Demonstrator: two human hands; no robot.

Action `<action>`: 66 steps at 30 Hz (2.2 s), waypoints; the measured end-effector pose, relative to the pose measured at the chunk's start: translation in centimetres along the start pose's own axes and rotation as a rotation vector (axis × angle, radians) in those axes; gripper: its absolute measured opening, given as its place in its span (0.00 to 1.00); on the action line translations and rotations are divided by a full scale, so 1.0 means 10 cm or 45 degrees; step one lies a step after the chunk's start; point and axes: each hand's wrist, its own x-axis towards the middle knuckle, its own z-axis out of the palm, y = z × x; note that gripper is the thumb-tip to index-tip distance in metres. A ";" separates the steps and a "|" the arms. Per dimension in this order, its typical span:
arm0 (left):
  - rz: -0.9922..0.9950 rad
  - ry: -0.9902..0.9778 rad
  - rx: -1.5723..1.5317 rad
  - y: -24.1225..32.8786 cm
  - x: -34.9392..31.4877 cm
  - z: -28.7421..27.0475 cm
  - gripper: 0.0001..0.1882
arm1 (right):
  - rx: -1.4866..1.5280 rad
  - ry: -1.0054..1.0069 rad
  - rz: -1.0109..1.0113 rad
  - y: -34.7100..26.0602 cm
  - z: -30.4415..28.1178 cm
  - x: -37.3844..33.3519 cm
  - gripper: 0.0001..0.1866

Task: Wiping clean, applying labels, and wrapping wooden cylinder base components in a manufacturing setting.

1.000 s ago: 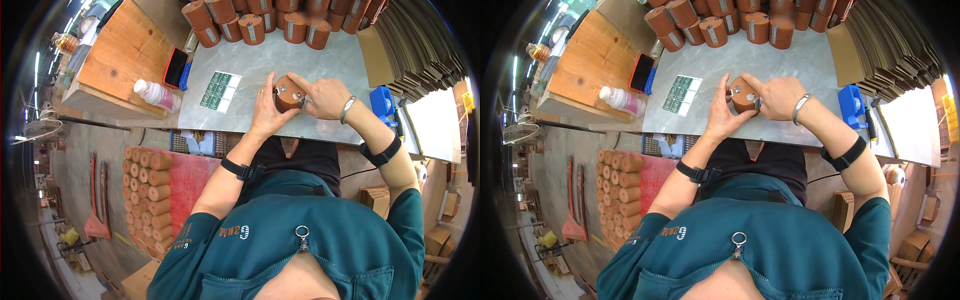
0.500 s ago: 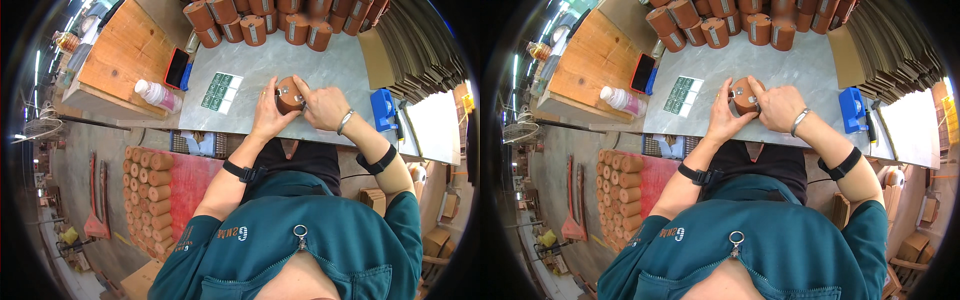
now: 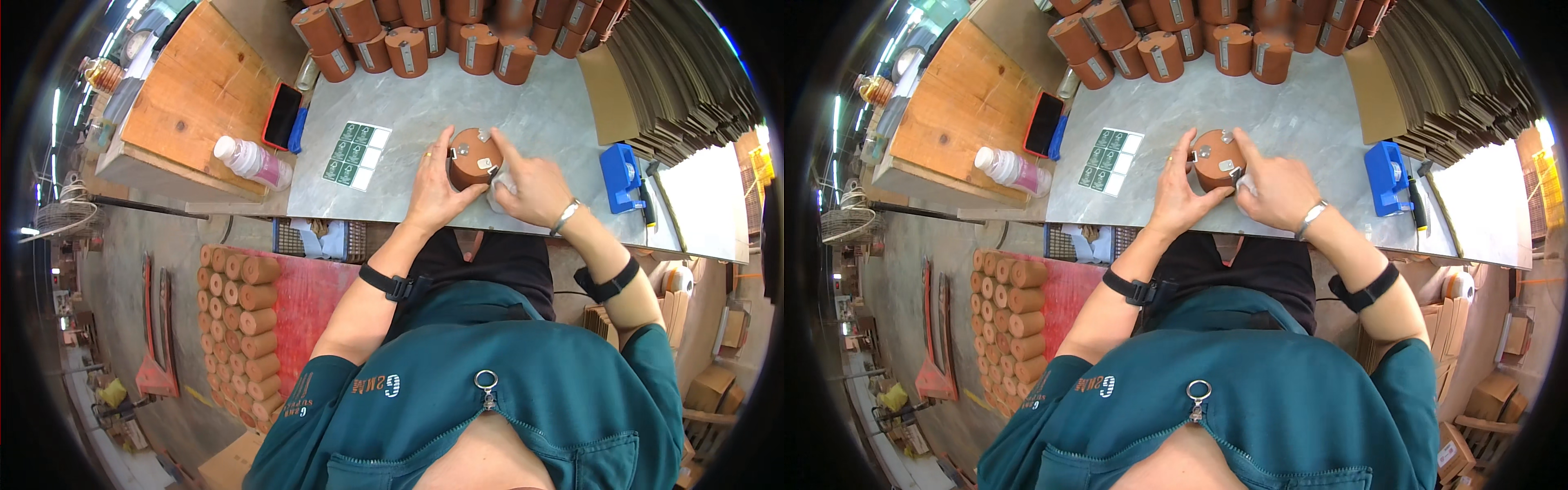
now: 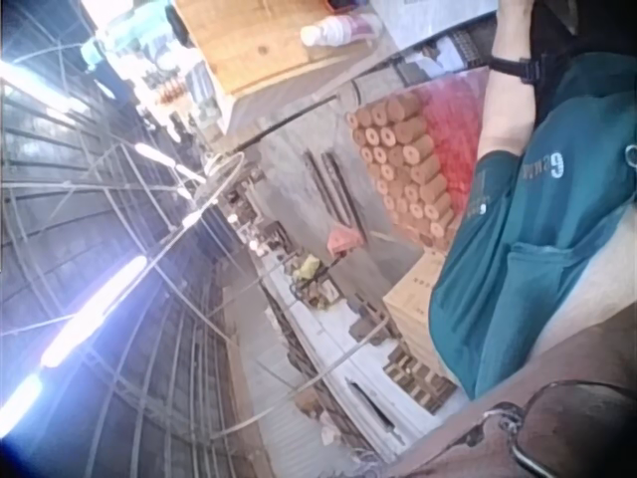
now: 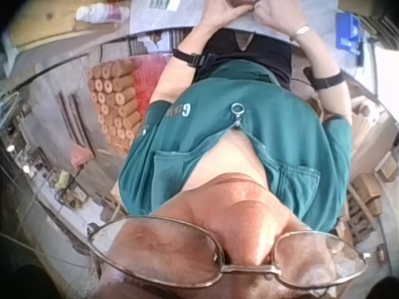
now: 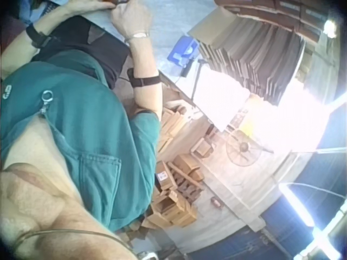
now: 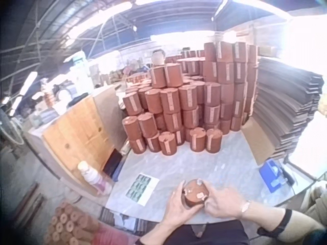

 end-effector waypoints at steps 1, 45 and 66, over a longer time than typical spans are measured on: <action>0.017 -0.013 -0.046 0.04 0.01 0.00 0.55 | 0.159 0.096 0.054 0.10 0.02 -0.07 0.36; -0.084 0.071 -0.066 -0.07 0.00 0.19 0.51 | 0.426 0.812 0.315 1.40 -0.78 -0.90 0.16; -0.041 0.127 -0.031 -0.06 -0.10 0.26 0.48 | 0.254 0.218 -0.300 0.03 -0.85 0.30 0.17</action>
